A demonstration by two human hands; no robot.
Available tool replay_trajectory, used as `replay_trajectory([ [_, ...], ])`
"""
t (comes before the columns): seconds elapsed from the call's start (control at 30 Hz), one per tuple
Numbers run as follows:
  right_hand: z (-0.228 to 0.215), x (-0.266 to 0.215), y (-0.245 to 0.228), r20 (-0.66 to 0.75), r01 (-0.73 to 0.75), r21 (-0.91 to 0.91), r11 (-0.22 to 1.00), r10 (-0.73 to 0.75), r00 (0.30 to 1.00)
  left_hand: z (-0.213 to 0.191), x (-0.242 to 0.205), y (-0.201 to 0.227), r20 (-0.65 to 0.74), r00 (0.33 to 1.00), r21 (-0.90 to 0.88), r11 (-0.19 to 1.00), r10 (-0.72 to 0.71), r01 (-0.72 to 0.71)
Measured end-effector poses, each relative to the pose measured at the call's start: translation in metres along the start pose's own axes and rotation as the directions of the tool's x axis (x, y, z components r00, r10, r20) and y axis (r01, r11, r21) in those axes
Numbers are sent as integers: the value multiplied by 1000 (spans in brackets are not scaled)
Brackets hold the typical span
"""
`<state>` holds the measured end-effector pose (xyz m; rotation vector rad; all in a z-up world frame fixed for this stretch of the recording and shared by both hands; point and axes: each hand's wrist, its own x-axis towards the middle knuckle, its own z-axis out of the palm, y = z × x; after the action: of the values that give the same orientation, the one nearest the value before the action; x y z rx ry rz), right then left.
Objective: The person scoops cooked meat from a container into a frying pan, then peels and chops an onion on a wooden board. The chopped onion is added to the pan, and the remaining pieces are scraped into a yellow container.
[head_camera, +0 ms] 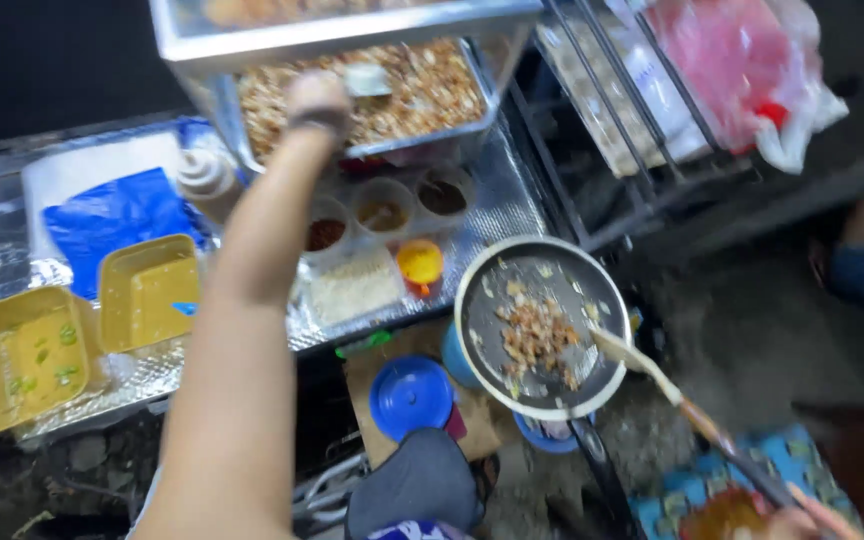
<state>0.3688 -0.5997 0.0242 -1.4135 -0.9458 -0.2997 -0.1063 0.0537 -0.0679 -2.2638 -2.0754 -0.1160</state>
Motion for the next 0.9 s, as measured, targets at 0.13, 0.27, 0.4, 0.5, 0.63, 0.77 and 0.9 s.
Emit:
replay_trajectory([
  [0.13,24,6,-64,-57,-57,-129,990,50,997,-112,-131,48,-361,916,148,981,173,-127],
  [0.27,51,-3,-107,344,305,-72,950,-263,901,-212,-358,153,-539,628,-313,559,562,-768],
  [0.4,76,-11,-124,539,490,143,860,-483,690,-213,-486,232,-550,570,-691,52,611,-721],
  [0.5,81,8,-130,526,440,282,853,-521,672,-193,-495,247,-665,549,-523,209,506,-826],
  [0.63,40,11,-69,479,375,188,908,-418,772,-182,-478,263,-774,521,-342,454,360,-822],
  [0.77,5,-24,-4,784,-684,31,728,407,469,-228,-445,281,-716,679,-588,386,161,-711],
  [0.9,13,-62,27,857,-933,-358,-42,382,-346,-192,-421,300,-673,729,-582,518,127,-627],
])
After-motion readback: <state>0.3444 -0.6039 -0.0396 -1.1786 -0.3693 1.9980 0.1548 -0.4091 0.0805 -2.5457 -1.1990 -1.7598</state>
